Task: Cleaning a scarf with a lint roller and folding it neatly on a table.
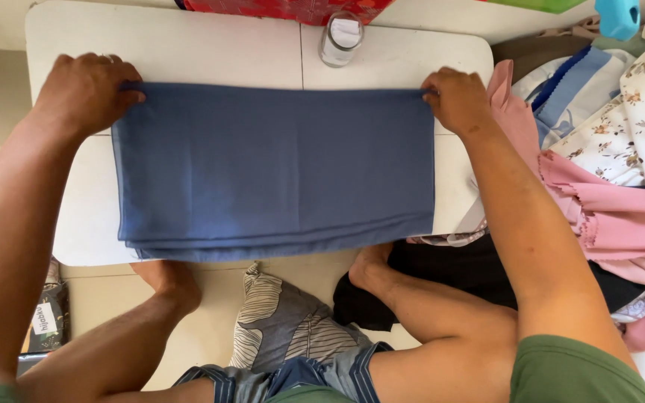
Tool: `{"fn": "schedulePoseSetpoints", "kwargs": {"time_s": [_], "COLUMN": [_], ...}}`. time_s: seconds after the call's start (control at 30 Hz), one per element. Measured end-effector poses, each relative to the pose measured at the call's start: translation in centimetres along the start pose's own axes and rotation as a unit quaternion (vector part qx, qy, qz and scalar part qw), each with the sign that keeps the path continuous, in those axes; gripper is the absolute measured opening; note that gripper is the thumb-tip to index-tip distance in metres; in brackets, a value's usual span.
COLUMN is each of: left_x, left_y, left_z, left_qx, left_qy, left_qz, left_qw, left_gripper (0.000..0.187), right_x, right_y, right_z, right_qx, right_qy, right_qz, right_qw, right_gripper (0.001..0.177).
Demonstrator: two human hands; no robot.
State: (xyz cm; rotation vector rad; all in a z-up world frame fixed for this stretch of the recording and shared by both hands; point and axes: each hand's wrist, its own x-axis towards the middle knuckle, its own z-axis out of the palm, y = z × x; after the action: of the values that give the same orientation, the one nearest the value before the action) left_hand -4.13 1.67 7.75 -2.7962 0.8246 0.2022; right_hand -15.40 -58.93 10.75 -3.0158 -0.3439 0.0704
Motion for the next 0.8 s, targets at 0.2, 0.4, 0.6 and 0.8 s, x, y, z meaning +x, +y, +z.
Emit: {"fn": "schedulePoseSetpoints", "kwargs": {"time_s": [0.2,0.4,0.6,0.8], "left_x": [0.7,-3.0,-10.2,-15.1], "left_y": [0.1,2.4,5.1,5.0], "left_z": [0.8,-2.0,-1.6,-0.4], "left_qx": [0.082,-0.020,-0.126,-0.175], "left_qy": [0.167,0.156,0.010,0.018], "left_qz": [-0.021,0.077,0.211,0.203], "left_qw": [0.982,0.985,0.969,0.963], "left_gripper": [0.030,0.043,0.045,0.025], "right_x": [1.0,-1.5,-7.5,-11.5], "right_y": [-2.7,-6.0,-9.2,-8.8], "right_z": [-0.7,-3.4,-4.4,-2.8], "right_qx": [-0.127,0.025,0.177,0.122], "right_qy": [0.112,0.053,-0.233,-0.274], "right_qz": [0.008,-0.015,-0.016,0.020], "right_qw": [0.985,0.998,0.956,0.954], "right_gripper": [0.028,0.034,0.029,0.024]}}
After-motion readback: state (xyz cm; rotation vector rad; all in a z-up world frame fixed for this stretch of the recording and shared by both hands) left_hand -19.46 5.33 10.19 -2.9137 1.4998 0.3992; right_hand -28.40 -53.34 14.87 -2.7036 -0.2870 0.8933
